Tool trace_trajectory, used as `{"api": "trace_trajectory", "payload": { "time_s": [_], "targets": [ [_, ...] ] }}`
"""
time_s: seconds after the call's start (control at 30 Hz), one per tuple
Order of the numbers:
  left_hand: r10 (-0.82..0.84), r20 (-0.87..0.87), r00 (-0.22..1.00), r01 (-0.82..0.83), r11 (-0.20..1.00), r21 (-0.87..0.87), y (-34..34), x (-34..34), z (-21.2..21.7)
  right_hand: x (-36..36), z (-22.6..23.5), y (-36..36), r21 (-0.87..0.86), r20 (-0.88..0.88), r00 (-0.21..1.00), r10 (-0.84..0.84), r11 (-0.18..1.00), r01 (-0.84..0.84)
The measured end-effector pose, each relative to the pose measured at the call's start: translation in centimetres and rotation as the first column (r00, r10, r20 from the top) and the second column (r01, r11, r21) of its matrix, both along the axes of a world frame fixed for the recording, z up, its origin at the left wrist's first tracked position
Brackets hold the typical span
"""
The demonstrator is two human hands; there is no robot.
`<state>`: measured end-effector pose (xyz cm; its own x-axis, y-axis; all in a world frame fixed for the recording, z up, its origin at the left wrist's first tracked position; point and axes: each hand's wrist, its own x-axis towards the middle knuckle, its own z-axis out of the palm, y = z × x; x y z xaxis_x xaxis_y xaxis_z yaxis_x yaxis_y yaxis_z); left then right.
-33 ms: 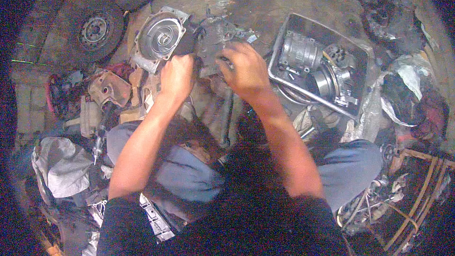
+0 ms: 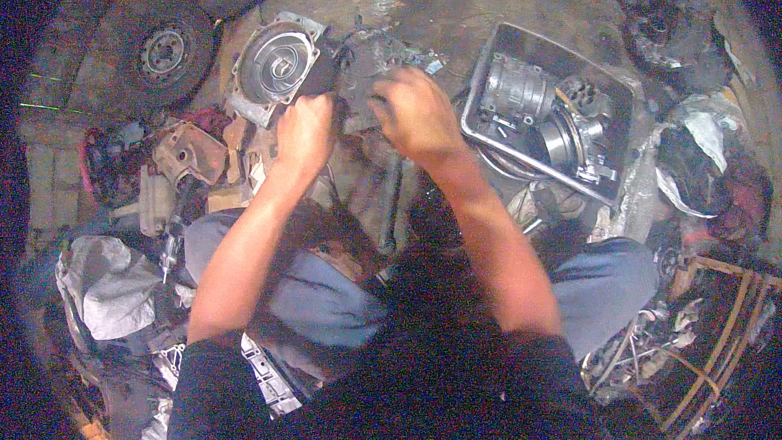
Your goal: The person sits on the floor and assembles various mechanical components, including a clutch assembly and a water pump. They handle parts by hand, aligning and fitting them together in a cluttered workshop environment.
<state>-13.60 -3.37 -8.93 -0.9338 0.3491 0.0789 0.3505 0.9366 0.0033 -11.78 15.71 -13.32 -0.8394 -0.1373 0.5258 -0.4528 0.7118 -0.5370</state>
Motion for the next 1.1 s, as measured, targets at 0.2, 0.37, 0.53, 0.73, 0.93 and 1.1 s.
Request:
{"api": "trace_trajectory", "payload": {
  "time_s": [0.2, 0.37, 0.53, 0.73, 0.93, 1.1],
  "targets": [
    [0.016, 0.026, 1.000, -0.016, 1.000, 0.001, -0.3, -0.2, -0.4, -4.4, 0.9, -1.4, 0.212, 0.175, 0.981, 0.089, 0.969, -0.126],
    [-0.041, 0.001, 0.999, 0.041, 0.992, 0.120, -1.4, 0.4, -0.5, -5.0, -0.4, -2.7, 0.223, 0.242, 0.966, 0.089, 0.964, -0.144],
    [-0.056, -0.001, 0.998, 0.056, 0.990, 0.129, -1.8, 0.7, -0.2, -5.0, 0.2, -2.9, 0.229, 0.224, 0.967, 0.124, 0.957, -0.176],
    [-0.056, -0.091, 0.994, 0.080, 0.957, 0.280, -0.2, 1.0, 0.4, -4.0, 0.8, -2.2, 0.160, 0.091, 0.991, 0.097, 0.981, -0.111],
    [-0.331, -0.228, 0.916, 0.402, 0.730, 0.553, 1.8, 4.5, 0.0, 3.3, 2.0, 3.7, -0.304, 0.174, 0.971, -0.162, 0.930, 0.209],
    [-0.582, -0.033, 0.813, 0.556, 0.756, 0.346, 2.0, 7.6, -5.5, 12.8, -9.4, 6.1, -0.086, 0.562, 0.801, -0.207, 0.948, 0.306]
  ]
}}
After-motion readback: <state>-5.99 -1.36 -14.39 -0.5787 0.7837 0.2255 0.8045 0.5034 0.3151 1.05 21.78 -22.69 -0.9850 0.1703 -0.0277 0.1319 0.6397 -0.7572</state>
